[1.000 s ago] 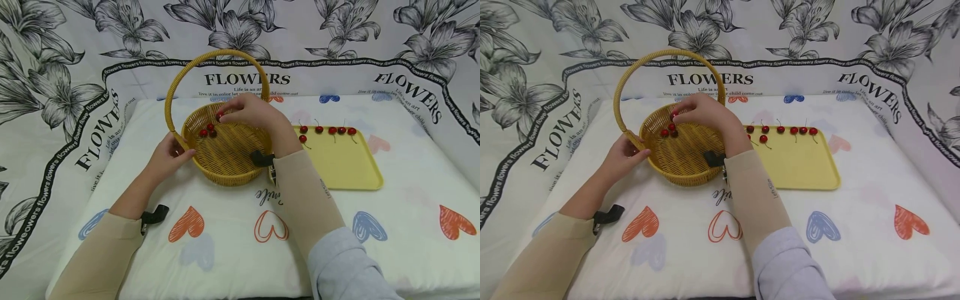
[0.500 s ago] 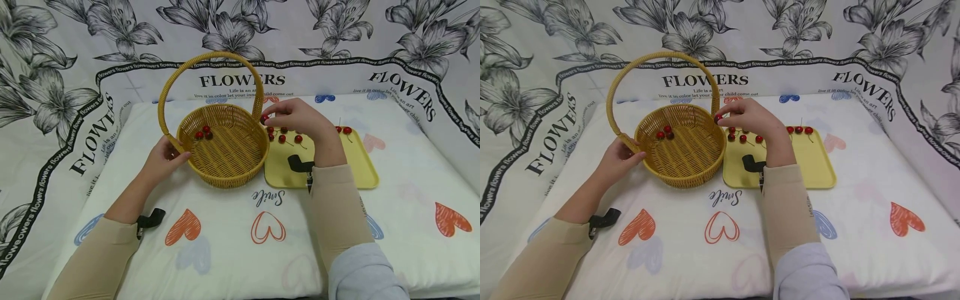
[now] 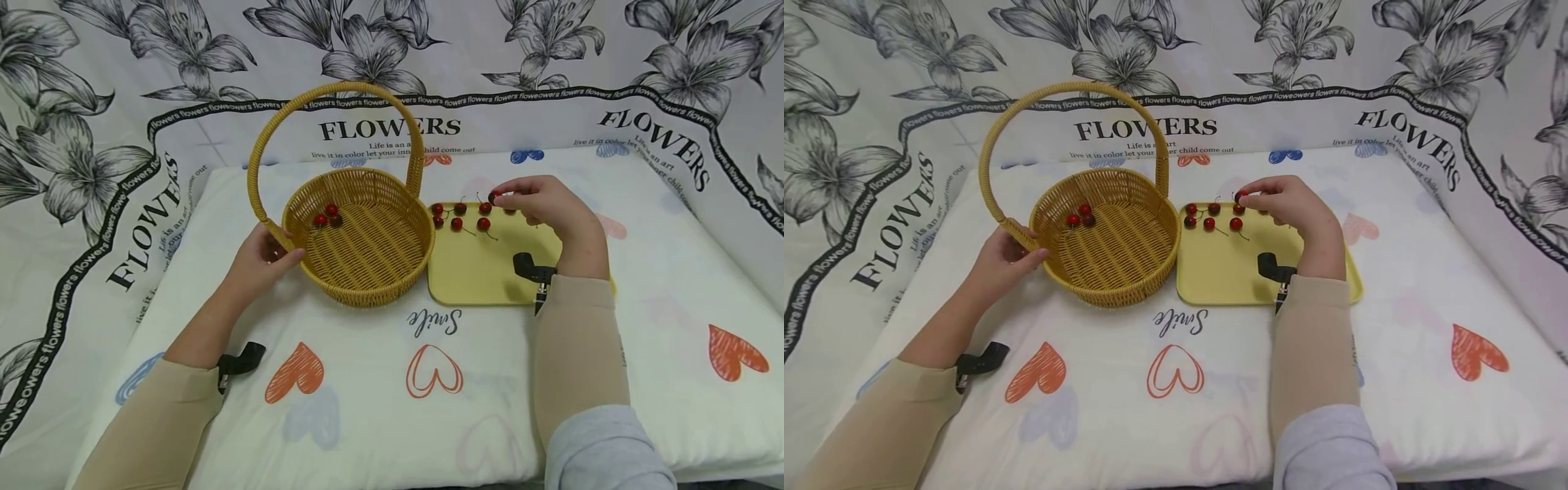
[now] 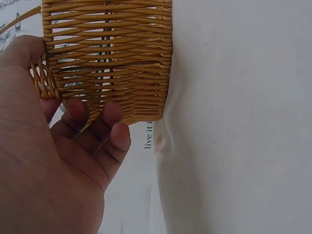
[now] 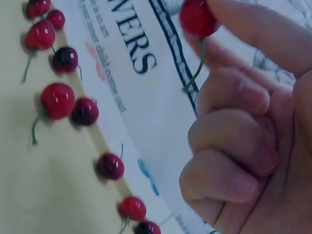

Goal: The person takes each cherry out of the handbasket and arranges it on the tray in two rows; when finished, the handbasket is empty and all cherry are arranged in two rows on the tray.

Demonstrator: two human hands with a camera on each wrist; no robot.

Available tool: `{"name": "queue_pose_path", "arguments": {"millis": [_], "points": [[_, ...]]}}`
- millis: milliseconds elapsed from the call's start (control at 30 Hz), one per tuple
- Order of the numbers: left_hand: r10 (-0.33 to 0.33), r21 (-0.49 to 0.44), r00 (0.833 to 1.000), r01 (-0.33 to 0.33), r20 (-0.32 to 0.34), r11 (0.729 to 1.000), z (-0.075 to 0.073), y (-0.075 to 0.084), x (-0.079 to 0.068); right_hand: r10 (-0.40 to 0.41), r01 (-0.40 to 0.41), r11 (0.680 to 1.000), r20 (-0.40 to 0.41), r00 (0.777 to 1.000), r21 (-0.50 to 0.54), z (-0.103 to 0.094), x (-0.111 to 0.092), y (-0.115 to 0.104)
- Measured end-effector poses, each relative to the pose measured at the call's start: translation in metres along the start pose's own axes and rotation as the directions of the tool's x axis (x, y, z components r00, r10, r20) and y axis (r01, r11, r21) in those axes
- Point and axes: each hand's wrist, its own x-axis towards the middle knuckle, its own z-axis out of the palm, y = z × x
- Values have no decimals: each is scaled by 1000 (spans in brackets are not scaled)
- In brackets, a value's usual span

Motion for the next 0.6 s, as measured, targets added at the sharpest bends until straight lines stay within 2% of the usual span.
{"name": "queue_pose_path", "arguments": {"millis": [233,400,500,600], "points": [[-7,-3,1000,7,-2,1000,1,2,-1,130,-129,991,2,992,-21,-13,2,29],[-6,4,1000,6,-2,1000,1,1,-1,194,-195,979,-22,981,-59,-11,6,42],[-7,6,1000,7,-3,1000,1,1,-1,207,-209,969,-26,978,-135,-8,7,47],[-6,7,1000,6,-6,1000,0,2,-1,230,-232,962,-29,973,-145,-4,9,49]]}}
